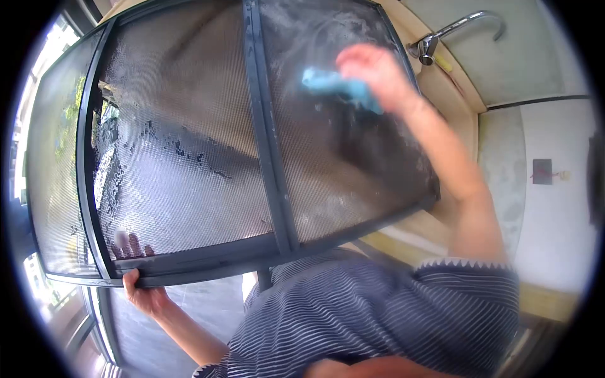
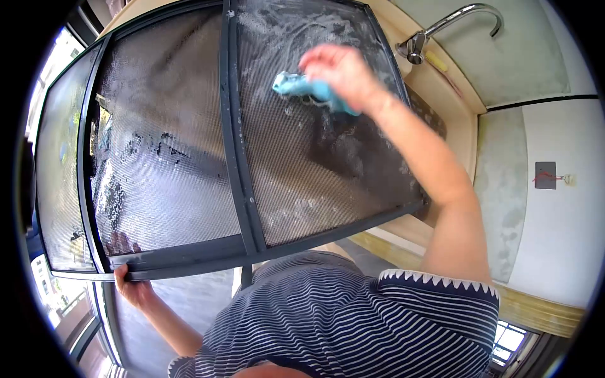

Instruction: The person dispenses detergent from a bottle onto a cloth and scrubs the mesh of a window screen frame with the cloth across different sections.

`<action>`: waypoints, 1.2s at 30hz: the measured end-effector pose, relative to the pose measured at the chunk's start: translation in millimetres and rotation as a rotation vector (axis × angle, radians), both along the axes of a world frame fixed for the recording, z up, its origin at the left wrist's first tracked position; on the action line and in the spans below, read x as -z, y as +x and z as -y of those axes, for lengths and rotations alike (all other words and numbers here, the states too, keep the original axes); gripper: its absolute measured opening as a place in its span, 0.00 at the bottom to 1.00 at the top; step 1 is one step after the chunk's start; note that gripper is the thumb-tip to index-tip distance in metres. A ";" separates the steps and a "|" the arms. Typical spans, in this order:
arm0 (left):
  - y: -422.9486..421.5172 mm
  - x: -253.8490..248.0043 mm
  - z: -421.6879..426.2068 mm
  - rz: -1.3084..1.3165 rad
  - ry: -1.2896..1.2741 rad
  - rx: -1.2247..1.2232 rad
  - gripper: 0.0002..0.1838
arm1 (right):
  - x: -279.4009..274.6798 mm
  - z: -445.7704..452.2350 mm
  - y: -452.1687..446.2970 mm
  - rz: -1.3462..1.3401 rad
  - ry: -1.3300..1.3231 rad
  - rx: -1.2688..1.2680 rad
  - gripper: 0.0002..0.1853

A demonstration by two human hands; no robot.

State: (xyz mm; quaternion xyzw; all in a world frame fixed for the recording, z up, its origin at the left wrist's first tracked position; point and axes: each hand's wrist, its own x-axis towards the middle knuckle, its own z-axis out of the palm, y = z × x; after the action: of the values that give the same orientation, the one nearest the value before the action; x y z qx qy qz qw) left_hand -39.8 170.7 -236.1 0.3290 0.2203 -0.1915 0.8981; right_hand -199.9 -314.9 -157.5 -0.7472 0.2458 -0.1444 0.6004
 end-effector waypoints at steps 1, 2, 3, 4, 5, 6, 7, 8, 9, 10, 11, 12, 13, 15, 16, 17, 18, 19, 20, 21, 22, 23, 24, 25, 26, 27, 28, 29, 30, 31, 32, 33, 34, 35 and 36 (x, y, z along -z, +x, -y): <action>1.7 0.6 -1.9 -0.019 0.020 -0.009 0.34 | -4.9 26.7 2.8 0.097 0.218 0.081 0.07; 4.4 2.2 -4.4 -0.037 0.039 -0.017 0.34 | -10.7 47.5 5.8 0.176 0.254 0.144 0.08; 5.4 5.3 -7.1 -0.026 0.017 -0.016 0.33 | -11.8 66.9 5.9 0.169 0.255 0.204 0.08; 6.2 8.5 -9.9 -0.017 -0.005 -0.016 0.33 | 5.0 94.5 0.2 0.165 0.117 0.215 0.14; 4.5 5.7 -5.3 0.002 -0.020 -0.005 0.32 | 17.1 103.8 -5.5 0.102 -0.151 0.262 0.18; 5.1 3.1 -1.7 0.022 -0.035 0.006 0.32 | 26.6 107.9 -8.8 0.040 -0.419 0.307 0.22; 5.7 1.7 -0.9 0.007 -0.020 -0.019 0.33 | 32.0 96.1 -15.5 -0.076 -0.651 0.191 0.27; 5.3 1.0 -0.7 -0.013 -0.002 -0.046 0.34 | 37.0 75.9 -25.6 -0.197 -0.879 0.066 0.31; 4.3 1.3 -0.8 -0.035 0.016 -0.072 0.35 | 46.1 56.0 -32.3 -0.320 -1.062 -0.080 0.36; 4.2 2.2 -1.1 -0.016 0.000 -0.045 0.36 | 54.7 41.8 -34.9 -0.482 -1.286 -0.204 0.35; 4.9 3.1 -1.6 0.004 -0.014 -0.016 0.37 | 62.6 46.6 -34.7 -0.493 -1.261 -0.157 0.34; 5.3 3.1 -2.1 0.025 -0.027 0.013 0.37 | 70.5 55.4 -32.4 -0.502 -1.234 -0.110 0.33; 5.2 2.5 -2.4 0.041 -0.022 0.033 0.38 | 76.0 69.0 -31.2 -0.536 -1.227 -0.006 0.32; 4.2 2.8 -2.5 0.066 -0.021 0.056 0.37 | 84.9 115.9 -31.6 -0.605 -1.241 0.163 0.29; 4.0 3.5 -2.9 0.073 -0.024 0.060 0.37 | 86.1 135.6 -28.7 -0.620 -1.233 0.269 0.28; 4.4 4.5 -3.8 0.064 -0.028 0.059 0.35 | 90.2 162.4 -23.3 -0.578 -1.199 0.350 0.29; 5.7 5.6 -4.7 0.057 -0.032 0.061 0.32 | 91.0 176.9 -7.0 -0.642 -1.187 0.510 0.31; 7.1 7.5 -7.6 0.029 -0.017 0.047 0.29 | 96.2 188.1 10.9 -0.610 -1.075 0.676 0.29; 8.2 9.9 -13.3 0.001 -0.001 0.032 0.26 | 84.9 172.5 35.2 -0.688 -0.976 0.751 0.25; 8.6 11.4 -18.3 -0.029 0.016 0.017 0.23 | 106.9 207.7 50.4 -0.792 -0.980 0.627 0.28; 9.0 12.2 -21.3 -0.015 0.000 0.034 0.21 | 76.0 148.3 59.7 -0.642 -0.918 0.703 0.23; 8.9 13.0 -23.0 -0.004 -0.018 0.054 0.18 | 98.6 150.6 71.2 -0.487 -0.991 0.729 0.26; 7.9 12.0 -19.6 -0.006 -0.022 0.057 0.16 | 91.9 95.1 78.9 -0.401 -1.010 0.399 0.19; 6.8 11.0 -16.2 -0.008 -0.027 0.061 0.14 | 74.7 49.6 67.6 -0.428 -1.020 0.213 0.16; 4.9 2.7 -7.8 -0.019 -0.013 0.047 0.11 | 77.9 22.1 47.7 -0.412 -1.091 0.106 0.16; 4.5 -2.5 -3.3 -0.031 0.001 0.029 0.09 | 71.9 -4.9 23.0 -0.499 -1.021 -0.054 0.15; 5.0 -2.9 -2.9 -0.038 -0.020 0.035 0.09 | 67.2 -32.1 -8.8 -0.155 -1.131 -0.084 0.13; 4.1 -2.7 -3.2 -0.046 -0.039 0.040 0.09 | 64.1 -44.9 -31.0 -0.027 -1.177 -0.123 0.10; 2.8 -1.6 -3.9 -0.053 -0.054 0.044 0.09 | 53.6 -44.3 -37.5 -0.032 -1.211 -0.165 0.08; 3.2 1.3 -6.4 -0.040 -0.061 0.038 0.13 | 55.5 -21.1 -34.2 -0.131 -1.240 -0.118 0.08; 4.2 1.5 -7.6 -0.036 -0.070 0.064 0.13 | 63.5 18.3 -22.8 -0.231 -1.263 -0.067 0.07; 4.4 1.3 -8.6 -0.032 -0.077 0.089 0.13 | 79.7 67.2 -8.0 -0.349 -1.269 0.135 0.08; 4.0 0.9 -8.9 -0.026 -0.085 0.110 0.13 | 94.7 107.6 11.3 -0.298 -1.486 0.382 0.09; 3.2 -2.1 -5.8 -0.028 -0.054 0.093 0.11 | 103.0 138.6 29.8 -0.216 -1.532 0.552 0.11; 1.6 -6.7 -0.8 -0.032 -0.020 0.075 0.09 | 88.1 142.9 54.4 -0.568 -1.209 0.604 0.28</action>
State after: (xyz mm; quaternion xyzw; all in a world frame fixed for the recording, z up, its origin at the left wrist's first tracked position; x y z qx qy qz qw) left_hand -38.2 171.5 -229.4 0.3251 0.2201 -0.2325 0.8899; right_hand -145.6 -457.8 -245.6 -0.8563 0.4646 -0.2145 -0.0696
